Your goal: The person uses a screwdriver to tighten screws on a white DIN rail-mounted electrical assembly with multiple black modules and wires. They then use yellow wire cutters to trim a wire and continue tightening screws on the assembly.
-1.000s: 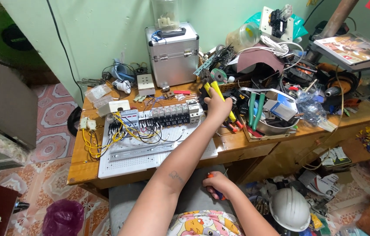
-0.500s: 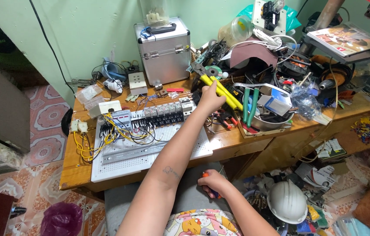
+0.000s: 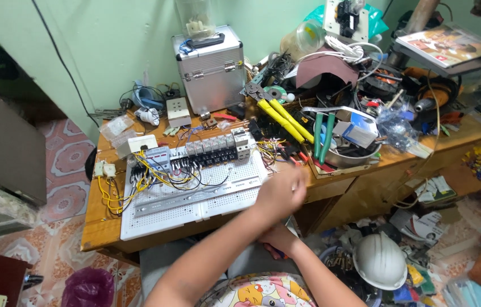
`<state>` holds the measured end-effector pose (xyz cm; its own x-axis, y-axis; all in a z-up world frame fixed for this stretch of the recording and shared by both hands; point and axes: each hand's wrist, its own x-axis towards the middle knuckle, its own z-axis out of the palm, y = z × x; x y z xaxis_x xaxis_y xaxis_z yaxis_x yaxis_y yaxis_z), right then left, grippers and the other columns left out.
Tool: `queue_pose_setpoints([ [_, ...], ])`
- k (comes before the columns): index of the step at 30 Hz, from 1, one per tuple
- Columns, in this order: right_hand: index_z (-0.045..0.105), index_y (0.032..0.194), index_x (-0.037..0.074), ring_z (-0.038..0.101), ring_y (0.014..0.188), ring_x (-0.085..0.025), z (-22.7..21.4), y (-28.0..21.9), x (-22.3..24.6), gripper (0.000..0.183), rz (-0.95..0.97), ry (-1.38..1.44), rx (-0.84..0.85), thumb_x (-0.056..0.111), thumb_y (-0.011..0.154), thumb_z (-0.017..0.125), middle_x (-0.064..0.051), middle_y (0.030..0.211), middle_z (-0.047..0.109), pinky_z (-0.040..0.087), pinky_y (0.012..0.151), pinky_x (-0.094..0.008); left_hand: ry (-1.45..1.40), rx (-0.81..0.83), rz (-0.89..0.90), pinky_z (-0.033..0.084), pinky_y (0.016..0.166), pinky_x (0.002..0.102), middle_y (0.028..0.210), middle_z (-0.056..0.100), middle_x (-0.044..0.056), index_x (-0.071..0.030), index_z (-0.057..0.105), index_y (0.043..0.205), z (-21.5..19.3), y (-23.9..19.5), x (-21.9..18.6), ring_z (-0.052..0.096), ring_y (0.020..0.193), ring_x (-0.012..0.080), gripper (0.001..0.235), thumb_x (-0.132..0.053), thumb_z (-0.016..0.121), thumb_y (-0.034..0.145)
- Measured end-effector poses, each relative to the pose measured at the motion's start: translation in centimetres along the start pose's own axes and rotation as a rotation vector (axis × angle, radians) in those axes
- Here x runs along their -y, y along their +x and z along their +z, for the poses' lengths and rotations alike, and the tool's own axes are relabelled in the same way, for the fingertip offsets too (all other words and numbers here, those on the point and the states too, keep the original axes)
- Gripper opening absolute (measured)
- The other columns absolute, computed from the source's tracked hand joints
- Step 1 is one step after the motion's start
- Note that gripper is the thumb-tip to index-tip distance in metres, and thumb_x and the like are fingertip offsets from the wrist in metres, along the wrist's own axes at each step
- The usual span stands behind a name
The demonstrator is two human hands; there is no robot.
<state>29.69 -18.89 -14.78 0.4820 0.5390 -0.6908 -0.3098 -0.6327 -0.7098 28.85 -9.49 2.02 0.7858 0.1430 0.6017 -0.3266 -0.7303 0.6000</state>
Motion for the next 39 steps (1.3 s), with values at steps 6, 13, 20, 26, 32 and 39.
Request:
queue_pose_setpoints([
  [6,0.073,0.092,0.006,0.063,0.04,-0.015,-0.4,9.6,-11.6,0.019,-0.165,-0.27,-0.051,0.024,0.091,0.066,-0.007,0.067,0.071,0.057,0.049,-0.03,0.431,0.582,-0.241,0.059,0.056,0.043,0.065,0.071,0.014,-0.011,0.076,0.076,5.9,-8.4,5.1,0.075,0.065,0.0326,0.025,-0.03,0.065,0.086],
  [13,0.073,0.094,0.009,0.063,0.05,-0.015,-1.7,6.4,-11.2,0.017,-0.255,-0.325,-0.121,0.024,0.085,0.069,-0.005,0.07,0.072,0.054,0.055,-0.03,0.683,0.901,-0.371,0.056,0.07,0.064,0.087,0.075,0.023,0.002,0.079,0.09,15.2,-8.1,11.3,0.075,0.087,0.0386,0.017,-0.007,0.064,0.088],
  [20,0.073,0.096,0.013,0.064,0.06,-0.014,-0.7,3.3,-9.7,0.02,-0.367,-0.399,-0.12,0.024,0.079,0.071,-0.003,0.073,0.072,0.052,0.061,-0.03,0.43,0.753,-0.264,0.058,0.059,0.061,0.075,0.069,0.024,0.01,0.075,0.085,12.8,-9.1,8.5,0.074,0.076,0.0408,0.017,-0.003,0.064,0.083],
  [26,0.072,0.098,0.015,0.064,0.068,-0.014,1.4,-3.0,-3.3,0.025,-0.47,-0.453,-0.079,0.024,0.074,0.074,-0.001,0.076,0.072,0.049,0.066,-0.03,0.044,0.401,-0.333,0.042,0.057,0.056,0.082,0.069,0.017,-0.012,0.051,0.1,-0.3,-9.6,-0.7,0.065,0.072,0.0453,0.018,-0.03,0.052,0.1],
  [32,0.053,0.108,0.013,0.044,0.042,-0.015,3.6,-8.6,3.1,0.026,-0.468,0.02,0.103,0.009,0.093,0.073,-0.003,0.063,0.045,0.037,0.039,-0.028,-0.628,-0.299,-0.568,0.063,0.08,0.029,0.09,0.077,0.009,-0.007,0.063,0.106,-12.0,-11.6,-1.8,0.078,0.084,0.0175,0.015,-0.021,0.058,0.103],
  [39,0.046,0.101,0.008,0.059,0.064,-0.018,6.6,-15.2,9.9,0.012,-0.862,0.224,0.352,0.009,0.1,0.057,-0.01,0.094,0.058,0.041,0.049,-0.027,-0.854,-0.621,-0.587,0.067,0.078,0.042,0.095,0.074,0.018,-0.001,0.061,0.117,-18.6,-14.9,-3.2,0.078,0.09,0.0326,0.026,-0.022,0.054,0.104],
])
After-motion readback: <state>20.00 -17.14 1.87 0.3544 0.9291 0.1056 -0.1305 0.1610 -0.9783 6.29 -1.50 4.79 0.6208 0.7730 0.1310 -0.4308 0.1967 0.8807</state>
